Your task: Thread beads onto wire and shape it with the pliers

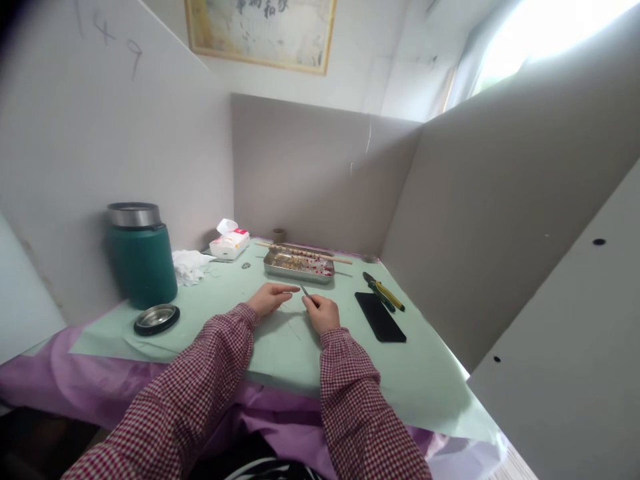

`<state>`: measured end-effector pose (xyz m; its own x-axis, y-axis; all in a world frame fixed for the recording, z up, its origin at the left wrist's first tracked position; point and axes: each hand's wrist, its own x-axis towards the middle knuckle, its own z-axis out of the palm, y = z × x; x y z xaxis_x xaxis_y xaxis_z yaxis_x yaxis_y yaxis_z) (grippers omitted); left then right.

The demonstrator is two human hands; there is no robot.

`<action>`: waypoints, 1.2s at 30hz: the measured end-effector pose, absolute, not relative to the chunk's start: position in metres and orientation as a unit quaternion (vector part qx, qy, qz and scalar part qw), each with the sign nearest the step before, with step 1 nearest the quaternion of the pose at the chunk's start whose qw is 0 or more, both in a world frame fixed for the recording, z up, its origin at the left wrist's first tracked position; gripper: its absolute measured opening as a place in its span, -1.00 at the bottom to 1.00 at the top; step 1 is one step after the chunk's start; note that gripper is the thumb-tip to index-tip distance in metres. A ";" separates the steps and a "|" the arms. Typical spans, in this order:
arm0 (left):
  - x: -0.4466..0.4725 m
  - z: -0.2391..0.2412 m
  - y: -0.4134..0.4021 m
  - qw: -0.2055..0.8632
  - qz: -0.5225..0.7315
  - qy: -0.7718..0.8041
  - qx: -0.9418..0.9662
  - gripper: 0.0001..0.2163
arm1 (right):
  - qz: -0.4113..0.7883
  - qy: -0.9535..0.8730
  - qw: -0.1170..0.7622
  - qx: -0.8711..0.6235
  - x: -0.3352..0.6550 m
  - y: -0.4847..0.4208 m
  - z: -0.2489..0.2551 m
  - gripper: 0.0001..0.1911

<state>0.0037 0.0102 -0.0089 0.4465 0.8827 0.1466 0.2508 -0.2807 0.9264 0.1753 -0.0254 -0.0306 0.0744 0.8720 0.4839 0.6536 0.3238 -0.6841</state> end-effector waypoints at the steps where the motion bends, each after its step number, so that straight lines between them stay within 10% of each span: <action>1: 0.004 -0.009 0.010 0.446 0.349 0.400 0.721 -0.60 | 0.106 -0.676 0.454 -0.570 0.175 -0.026 -0.030 -0.57; 36: 0.004 -0.006 0.010 0.406 0.337 0.430 0.733 -0.68 | -0.010 -0.689 0.385 -0.614 0.175 -0.020 -0.039 -0.64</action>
<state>0.0040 0.0098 -0.0057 0.4037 0.9033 0.1452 0.3556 -0.3012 0.8848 0.1752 -0.0200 -0.0387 0.0512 0.8380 0.5432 0.8536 0.2457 -0.4594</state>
